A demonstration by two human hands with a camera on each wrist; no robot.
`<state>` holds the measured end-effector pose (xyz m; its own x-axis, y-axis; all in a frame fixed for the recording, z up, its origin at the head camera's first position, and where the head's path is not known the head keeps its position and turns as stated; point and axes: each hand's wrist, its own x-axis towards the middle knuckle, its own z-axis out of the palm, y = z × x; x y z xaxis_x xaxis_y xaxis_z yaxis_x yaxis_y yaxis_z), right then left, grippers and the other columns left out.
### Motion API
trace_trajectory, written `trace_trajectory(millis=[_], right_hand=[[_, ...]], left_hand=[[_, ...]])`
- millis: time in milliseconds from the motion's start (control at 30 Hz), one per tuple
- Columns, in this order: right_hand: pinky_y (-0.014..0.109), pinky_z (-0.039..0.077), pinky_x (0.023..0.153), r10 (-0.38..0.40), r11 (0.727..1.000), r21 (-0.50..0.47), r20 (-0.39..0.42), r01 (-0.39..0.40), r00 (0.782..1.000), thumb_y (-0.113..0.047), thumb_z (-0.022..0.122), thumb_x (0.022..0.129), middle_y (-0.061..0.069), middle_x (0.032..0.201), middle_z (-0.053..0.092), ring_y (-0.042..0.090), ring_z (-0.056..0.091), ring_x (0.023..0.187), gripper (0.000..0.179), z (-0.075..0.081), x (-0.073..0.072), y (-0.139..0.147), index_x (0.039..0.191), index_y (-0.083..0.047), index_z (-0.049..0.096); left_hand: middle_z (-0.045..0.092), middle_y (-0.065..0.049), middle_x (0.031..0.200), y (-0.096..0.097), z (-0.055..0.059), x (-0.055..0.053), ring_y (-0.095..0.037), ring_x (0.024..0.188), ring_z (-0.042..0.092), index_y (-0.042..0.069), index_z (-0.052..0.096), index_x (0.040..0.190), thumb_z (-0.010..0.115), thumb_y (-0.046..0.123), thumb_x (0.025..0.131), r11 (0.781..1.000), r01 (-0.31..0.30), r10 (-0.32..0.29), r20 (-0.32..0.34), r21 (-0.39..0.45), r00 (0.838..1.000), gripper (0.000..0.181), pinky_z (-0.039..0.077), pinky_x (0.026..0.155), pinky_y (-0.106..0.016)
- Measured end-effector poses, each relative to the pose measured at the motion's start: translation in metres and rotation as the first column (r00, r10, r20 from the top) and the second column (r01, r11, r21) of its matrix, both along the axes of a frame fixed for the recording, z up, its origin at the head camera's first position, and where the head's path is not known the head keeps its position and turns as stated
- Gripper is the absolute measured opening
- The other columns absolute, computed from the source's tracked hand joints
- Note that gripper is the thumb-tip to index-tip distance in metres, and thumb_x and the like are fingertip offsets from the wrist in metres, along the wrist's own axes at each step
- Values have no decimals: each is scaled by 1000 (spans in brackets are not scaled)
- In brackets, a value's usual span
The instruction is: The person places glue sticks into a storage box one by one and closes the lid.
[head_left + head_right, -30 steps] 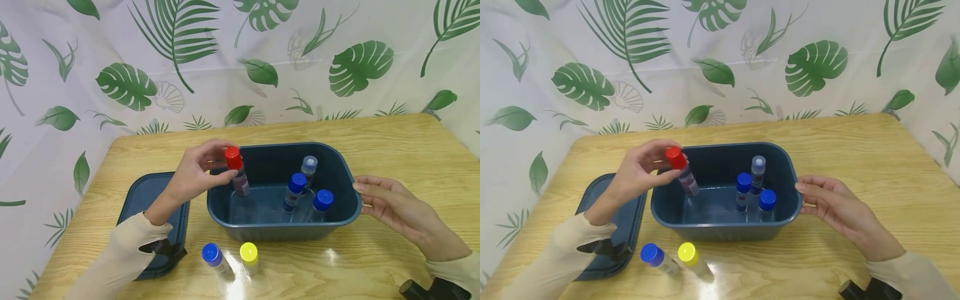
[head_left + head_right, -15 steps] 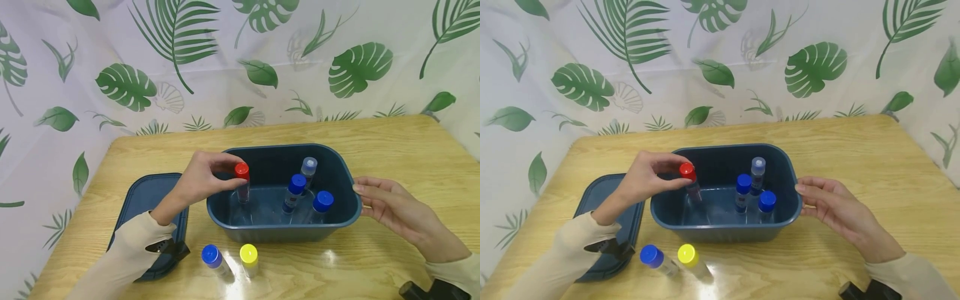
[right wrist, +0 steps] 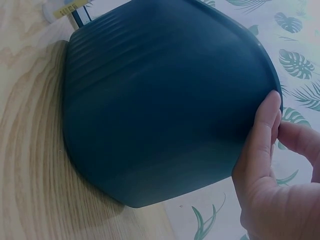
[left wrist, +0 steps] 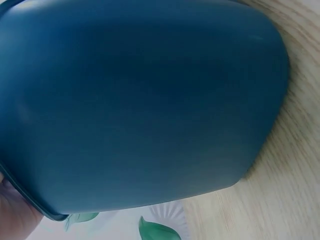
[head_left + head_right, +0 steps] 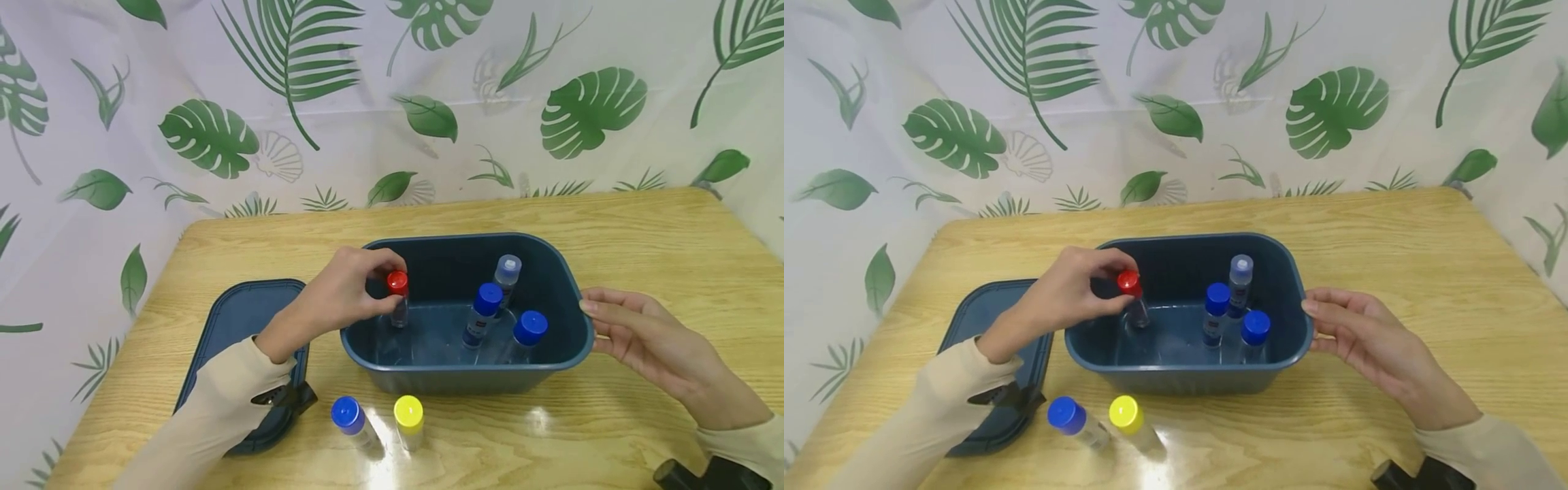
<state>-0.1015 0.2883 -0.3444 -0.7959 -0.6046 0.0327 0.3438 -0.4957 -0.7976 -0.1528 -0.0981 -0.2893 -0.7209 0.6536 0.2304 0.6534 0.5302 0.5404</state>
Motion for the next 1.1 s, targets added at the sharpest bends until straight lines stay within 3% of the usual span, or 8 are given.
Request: trace_trajectory(millis=[333, 700, 1100], right_hand=[[34, 55, 87, -8, 1000, 9, -6, 8, 1000, 9, 23, 102, 14, 115, 64, 23, 65, 104, 41, -1, 0, 0, 122, 4, 59], [34, 54, 88, 24, 999, -30, 10, -24, 1000, 8, 21, 102, 14, 116, 64, 24, 65, 105, 43, -4, 0, 1, 123, 4, 58], [35, 54, 89, 22, 999, -29, -14, -23, 1000, 9, 21, 101, 14, 116, 64, 24, 65, 106, 44, -4, 0, 2, 123, 4, 58]], left_hand=[[69, -6, 95, 3, 1, 0, -16, 86, 64, 1, 64, 110, 75, 6, 81, 996, -19, 20, 16, -91, 1000, 32, 55, 79, -24], [69, -7, 96, 2, -2, 0, -18, 87, 65, 1, 65, 110, 74, 8, 81, 997, -26, 28, 22, -77, 999, 31, 56, 77, -31], [68, -7, 96, 5, 0, 3, -18, 83, 61, 1, 65, 111, 73, 11, 83, 995, -43, 41, -26, -87, 999, 31, 55, 75, -27]])
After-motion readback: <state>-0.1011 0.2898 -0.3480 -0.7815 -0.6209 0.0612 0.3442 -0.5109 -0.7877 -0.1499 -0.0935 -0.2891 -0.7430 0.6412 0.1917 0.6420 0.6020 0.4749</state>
